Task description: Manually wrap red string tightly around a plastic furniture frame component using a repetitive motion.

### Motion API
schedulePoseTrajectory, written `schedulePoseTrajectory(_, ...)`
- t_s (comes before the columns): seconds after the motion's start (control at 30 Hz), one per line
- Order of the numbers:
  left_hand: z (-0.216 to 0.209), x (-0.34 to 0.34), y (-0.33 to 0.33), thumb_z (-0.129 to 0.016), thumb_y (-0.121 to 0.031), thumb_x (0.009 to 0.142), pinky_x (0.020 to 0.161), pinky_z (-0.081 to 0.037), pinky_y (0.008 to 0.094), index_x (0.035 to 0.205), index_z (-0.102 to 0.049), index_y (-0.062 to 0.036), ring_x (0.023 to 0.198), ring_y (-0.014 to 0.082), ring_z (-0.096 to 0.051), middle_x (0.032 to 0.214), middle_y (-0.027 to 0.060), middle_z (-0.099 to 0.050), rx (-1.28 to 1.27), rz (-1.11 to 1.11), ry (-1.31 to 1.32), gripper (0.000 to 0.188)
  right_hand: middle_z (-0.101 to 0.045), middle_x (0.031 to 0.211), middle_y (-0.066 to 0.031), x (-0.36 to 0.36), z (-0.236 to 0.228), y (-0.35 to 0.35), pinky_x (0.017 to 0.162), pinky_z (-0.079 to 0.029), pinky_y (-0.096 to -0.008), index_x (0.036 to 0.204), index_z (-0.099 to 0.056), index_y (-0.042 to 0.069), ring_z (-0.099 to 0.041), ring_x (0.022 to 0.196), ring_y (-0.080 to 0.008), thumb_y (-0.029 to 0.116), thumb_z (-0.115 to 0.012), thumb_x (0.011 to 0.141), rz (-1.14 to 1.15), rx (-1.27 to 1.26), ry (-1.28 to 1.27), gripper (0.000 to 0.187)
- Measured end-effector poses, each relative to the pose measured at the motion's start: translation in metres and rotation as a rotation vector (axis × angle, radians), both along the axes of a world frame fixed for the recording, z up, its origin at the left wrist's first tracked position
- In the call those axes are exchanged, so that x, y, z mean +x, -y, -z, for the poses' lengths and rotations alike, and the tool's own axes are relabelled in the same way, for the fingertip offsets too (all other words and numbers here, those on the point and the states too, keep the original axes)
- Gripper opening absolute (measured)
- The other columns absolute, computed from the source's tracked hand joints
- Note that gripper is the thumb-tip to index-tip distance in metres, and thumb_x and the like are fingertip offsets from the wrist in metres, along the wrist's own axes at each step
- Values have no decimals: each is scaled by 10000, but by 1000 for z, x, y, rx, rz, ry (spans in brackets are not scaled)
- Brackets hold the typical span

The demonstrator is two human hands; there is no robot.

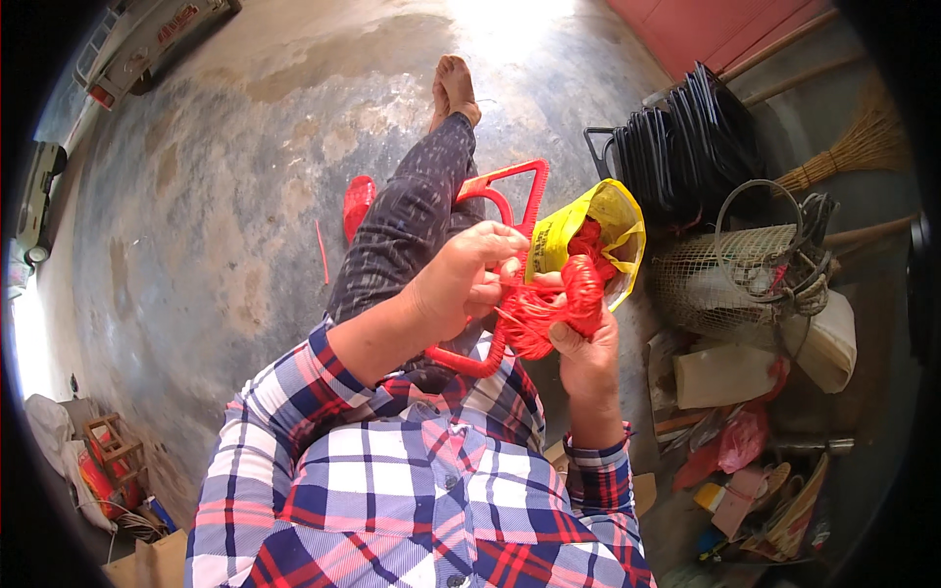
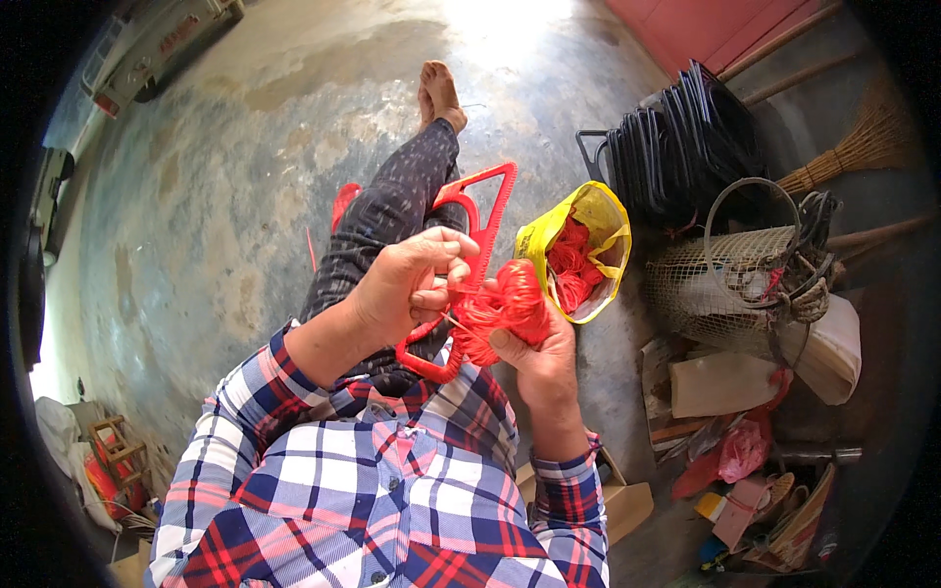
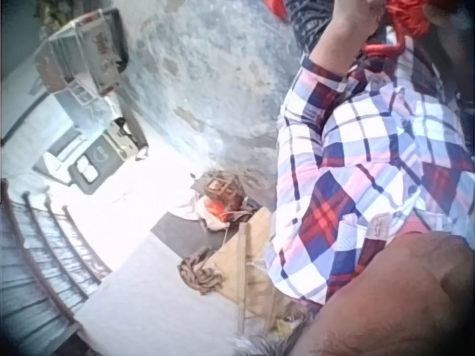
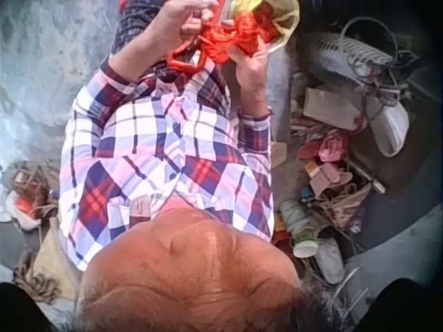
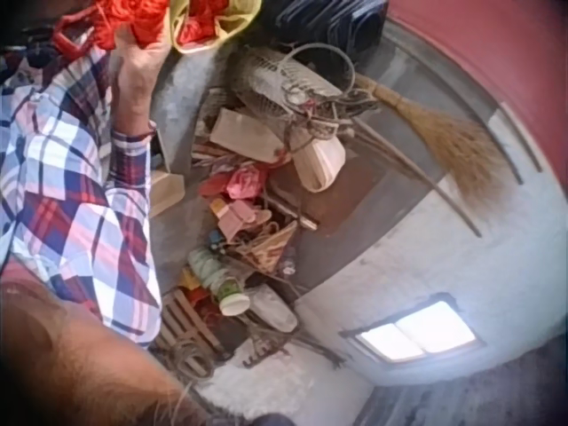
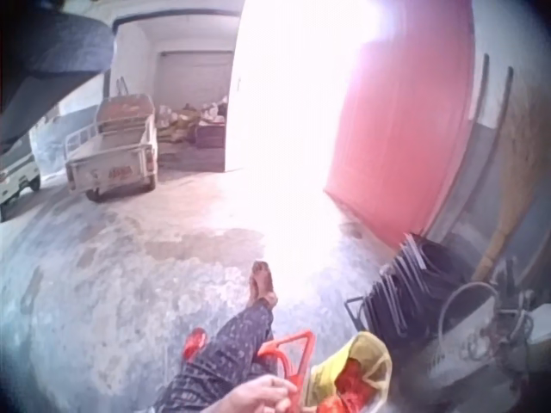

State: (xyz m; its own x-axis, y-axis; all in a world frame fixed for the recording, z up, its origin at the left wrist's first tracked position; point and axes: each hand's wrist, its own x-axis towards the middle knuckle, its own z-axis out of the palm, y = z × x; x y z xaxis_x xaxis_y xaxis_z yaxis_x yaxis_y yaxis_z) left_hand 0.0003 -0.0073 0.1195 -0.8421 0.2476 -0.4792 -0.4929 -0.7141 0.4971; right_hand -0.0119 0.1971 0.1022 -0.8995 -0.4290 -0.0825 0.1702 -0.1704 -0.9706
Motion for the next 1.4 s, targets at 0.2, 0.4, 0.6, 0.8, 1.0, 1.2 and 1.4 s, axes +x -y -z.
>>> schedulePoseTrajectory(0.2,-6,-8,5,-555,-164,907,417,-270,164,1140,-520,-49,498,30,-408,854,19,-565,-166,-82,-228,262,-599,1218,-156,-10,-19,-11,981,-445,-400,1139,-577,-40,-597,1058,-254,172,-681,753,61,-91,-138,452)
schedulePoseTrajectory(0.4,49,3,5,-611,-136,807,700,-423,214,1125,-551,-29,815,82,-501,925,11,-539,-626,34,-174,340,-600,1067,-145,-75,-25,-91,918,-459,-452,1004,-550,10,-590,951,-286,211,-550,769,328,-554,-177,309)
schedulePoseTrajectory(0.6,74,0,1,-574,-75,699,991,-381,306,1199,-526,4,1163,201,-435,1189,115,-467,-914,101,-258,509,-561,990,-100,-88,23,-164,895,-455,-415,1208,-488,-35,-526,857,-185,129,-593,798,347,-634,35,454)
schedulePoseTrajectory(0.8,94,-5,-10,-533,-12,711,1017,-391,320,1255,-467,37,1161,222,-503,1208,138,-531,-769,107,-185,550,-623,841,-106,-14,65,-28,674,-538,-319,1134,-544,-51,-613,694,-194,94,-575,710,107,-338,406,449)
schedulePoseTrajectory(1.0,90,-1,-14,-503,-17,790,831,-485,281,1179,-498,21,862,152,-603,998,97,-616,-383,110,-46,391,-608,880,-109,-12,74,-14,702,-518,-319,1102,-540,-13,-603,732,-202,122,-577,688,-22,-323,555,437)
schedulePoseTrajectory(1.2,93,1,-16,-513,-74,837,541,-398,223,962,-516,-50,555,87,-477,721,9,-544,-248,78,28,128,-535,781,-72,-28,34,-68,674,-454,-343,1101,-532,8,-532,710,-190,138,-571,764,206,-491,168,363)
schedulePoseTrajectory(1.4,92,1,-16,-504,-94,819,451,-317,228,881,-497,-81,490,73,-403,643,-11,-479,-261,95,5,63,-549,819,-83,-8,16,-91,676,-458,-319,1180,-520,18,-532,718,-175,145,-577,769,349,-510,160,433)
